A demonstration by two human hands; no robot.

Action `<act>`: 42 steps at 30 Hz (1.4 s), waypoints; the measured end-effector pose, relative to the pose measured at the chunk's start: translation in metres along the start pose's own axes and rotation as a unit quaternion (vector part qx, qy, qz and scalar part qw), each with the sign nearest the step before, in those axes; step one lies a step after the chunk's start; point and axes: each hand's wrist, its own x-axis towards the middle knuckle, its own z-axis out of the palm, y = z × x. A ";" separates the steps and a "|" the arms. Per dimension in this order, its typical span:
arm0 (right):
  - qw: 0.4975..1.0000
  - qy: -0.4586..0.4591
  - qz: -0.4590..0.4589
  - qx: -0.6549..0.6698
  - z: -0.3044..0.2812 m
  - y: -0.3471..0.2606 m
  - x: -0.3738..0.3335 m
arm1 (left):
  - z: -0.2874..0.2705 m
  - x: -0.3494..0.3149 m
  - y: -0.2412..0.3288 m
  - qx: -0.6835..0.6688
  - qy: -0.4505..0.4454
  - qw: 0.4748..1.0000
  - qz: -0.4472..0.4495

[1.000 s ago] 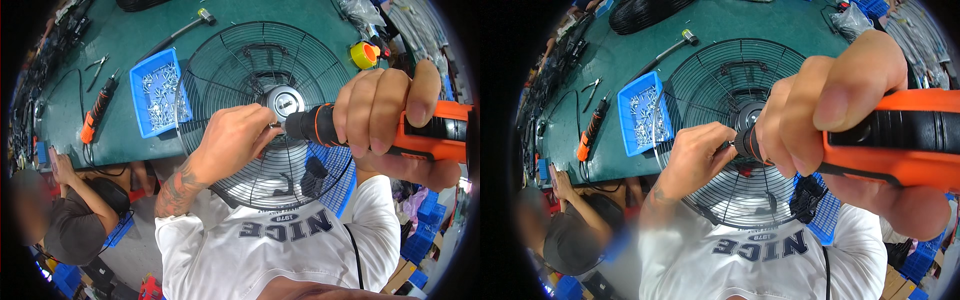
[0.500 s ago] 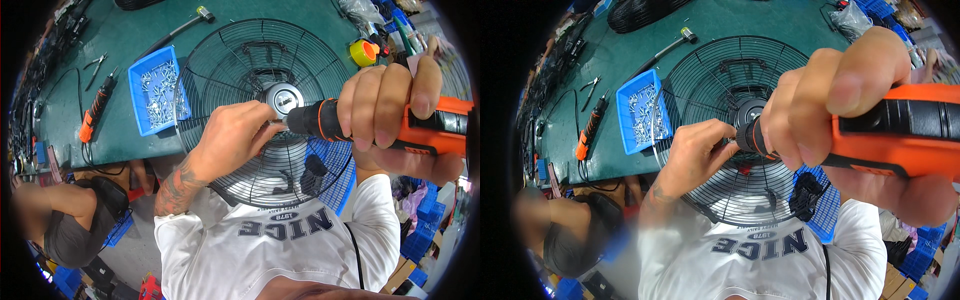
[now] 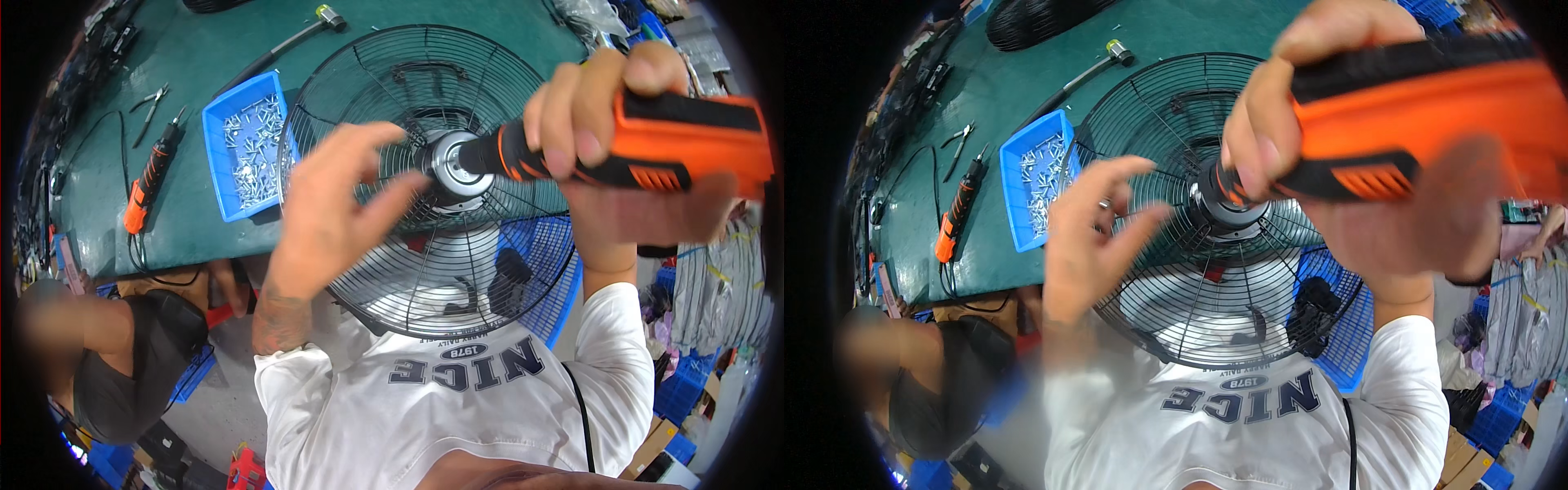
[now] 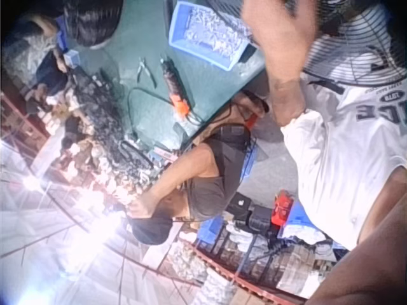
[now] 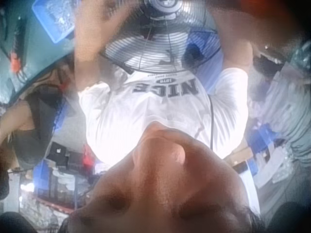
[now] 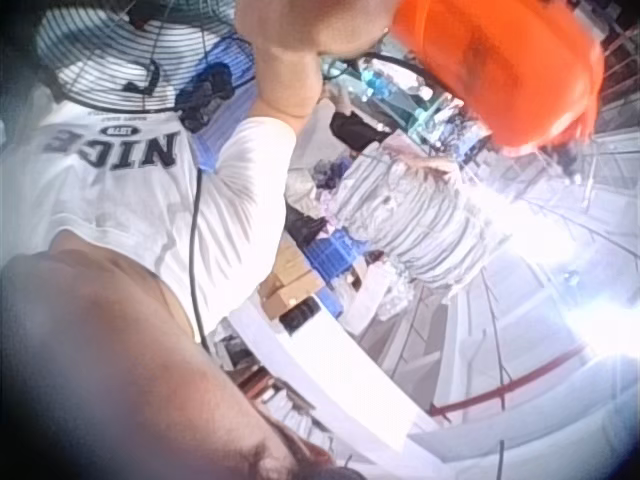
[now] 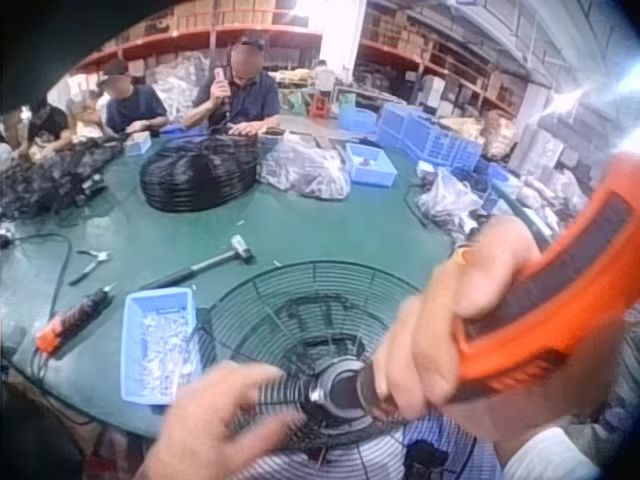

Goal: Assembling the motor and guard components of industrial fans at a workshop bench.

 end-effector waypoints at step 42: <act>0.975 0.153 0.144 -0.078 0.006 0.100 -0.001 | -0.017 -0.013 -0.063 -0.214 0.010 0.961 -0.177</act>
